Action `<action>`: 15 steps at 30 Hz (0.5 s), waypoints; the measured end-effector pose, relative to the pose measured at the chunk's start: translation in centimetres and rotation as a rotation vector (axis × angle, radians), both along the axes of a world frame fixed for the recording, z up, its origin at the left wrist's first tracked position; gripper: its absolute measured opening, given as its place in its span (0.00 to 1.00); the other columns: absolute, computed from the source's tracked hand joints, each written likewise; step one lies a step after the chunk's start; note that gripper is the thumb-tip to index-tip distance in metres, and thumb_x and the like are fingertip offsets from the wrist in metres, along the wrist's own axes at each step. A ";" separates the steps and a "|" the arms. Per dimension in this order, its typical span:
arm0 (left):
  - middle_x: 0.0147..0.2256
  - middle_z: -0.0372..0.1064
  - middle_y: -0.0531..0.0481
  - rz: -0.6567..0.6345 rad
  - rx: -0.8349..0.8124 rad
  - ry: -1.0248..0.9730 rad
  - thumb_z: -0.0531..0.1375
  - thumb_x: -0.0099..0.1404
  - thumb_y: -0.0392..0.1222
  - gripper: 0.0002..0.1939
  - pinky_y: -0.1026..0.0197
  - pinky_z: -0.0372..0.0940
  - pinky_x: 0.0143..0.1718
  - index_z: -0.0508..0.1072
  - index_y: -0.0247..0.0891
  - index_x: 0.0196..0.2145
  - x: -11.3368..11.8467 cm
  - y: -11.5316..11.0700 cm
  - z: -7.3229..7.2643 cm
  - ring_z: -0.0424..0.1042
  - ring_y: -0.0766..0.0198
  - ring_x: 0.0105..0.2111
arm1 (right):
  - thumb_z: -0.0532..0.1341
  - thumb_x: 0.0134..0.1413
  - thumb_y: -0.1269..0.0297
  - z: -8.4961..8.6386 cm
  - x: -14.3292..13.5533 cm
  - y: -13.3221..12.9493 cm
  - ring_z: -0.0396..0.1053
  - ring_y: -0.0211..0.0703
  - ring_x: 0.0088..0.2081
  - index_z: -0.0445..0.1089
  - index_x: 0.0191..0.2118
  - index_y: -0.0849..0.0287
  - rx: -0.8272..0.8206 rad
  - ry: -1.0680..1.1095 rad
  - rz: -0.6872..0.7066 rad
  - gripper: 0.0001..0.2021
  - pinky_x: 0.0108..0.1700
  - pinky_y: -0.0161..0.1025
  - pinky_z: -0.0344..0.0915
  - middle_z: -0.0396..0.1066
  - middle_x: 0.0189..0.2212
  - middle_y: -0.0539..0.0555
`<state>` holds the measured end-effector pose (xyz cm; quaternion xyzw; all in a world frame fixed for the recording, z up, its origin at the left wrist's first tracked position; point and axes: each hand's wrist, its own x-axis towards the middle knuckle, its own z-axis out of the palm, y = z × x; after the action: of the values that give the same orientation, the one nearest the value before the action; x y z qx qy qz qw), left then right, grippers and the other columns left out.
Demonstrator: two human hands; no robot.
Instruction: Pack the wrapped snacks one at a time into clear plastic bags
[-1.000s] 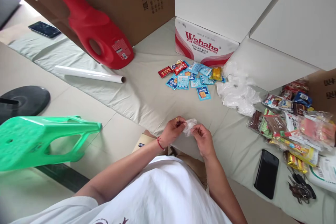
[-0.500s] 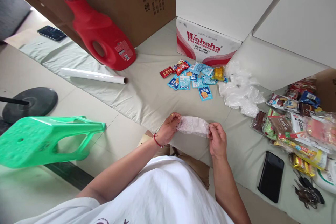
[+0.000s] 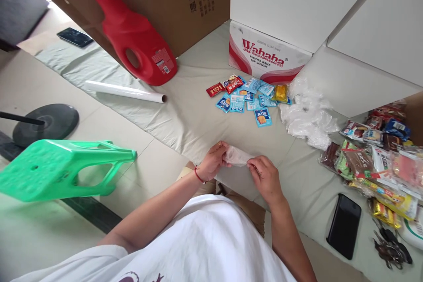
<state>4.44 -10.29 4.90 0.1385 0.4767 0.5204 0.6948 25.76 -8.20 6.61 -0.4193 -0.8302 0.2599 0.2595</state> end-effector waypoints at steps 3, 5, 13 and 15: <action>0.40 0.72 0.49 -0.014 0.048 -0.047 0.69 0.56 0.65 0.30 0.64 0.69 0.29 0.65 0.40 0.41 0.0 -0.6 0.3 0.77 0.63 0.34 | 0.59 0.67 0.61 0.2 -0.7 -0.7 0.68 0.40 0.31 0.73 0.38 0.54 -0.143 0.095 -0.147 0.07 0.34 0.38 0.65 0.72 0.33 0.51; 0.43 0.73 0.46 -0.064 0.083 -0.022 0.72 0.53 0.63 0.31 0.61 0.70 0.35 0.68 0.39 0.41 0.3 -0.8 0.5 0.76 0.61 0.39 | 0.61 0.65 0.57 0.2 -1.3 -1.3 0.66 0.39 0.28 0.72 0.36 0.54 -0.228 0.142 -0.234 0.08 0.33 0.38 0.64 0.72 0.31 0.50; 0.30 0.72 0.51 -0.206 0.157 0.104 0.74 0.50 0.56 0.22 0.61 0.61 0.36 0.78 0.36 0.32 1.3 -1.1 0.3 0.66 0.67 0.30 | 0.71 0.53 0.48 0.2 -2.8 -1.7 0.61 0.38 0.27 0.75 0.32 0.56 -0.750 0.429 -0.193 0.16 0.30 0.35 0.57 0.70 0.26 0.49; 0.29 0.71 0.52 -0.195 0.183 0.104 0.74 0.51 0.54 0.20 0.61 0.60 0.36 0.77 0.36 0.31 1.3 -1.2 0.2 0.65 0.67 0.29 | 0.71 0.52 0.47 0.3 -2.8 -1.6 0.60 0.37 0.27 0.76 0.33 0.57 -0.830 0.469 -0.165 0.17 0.30 0.35 0.57 0.69 0.26 0.49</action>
<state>5.70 -11.48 5.08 0.2738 0.4467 0.4838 0.7011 22.95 -9.78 6.91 -0.4820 -0.5394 0.6354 0.2702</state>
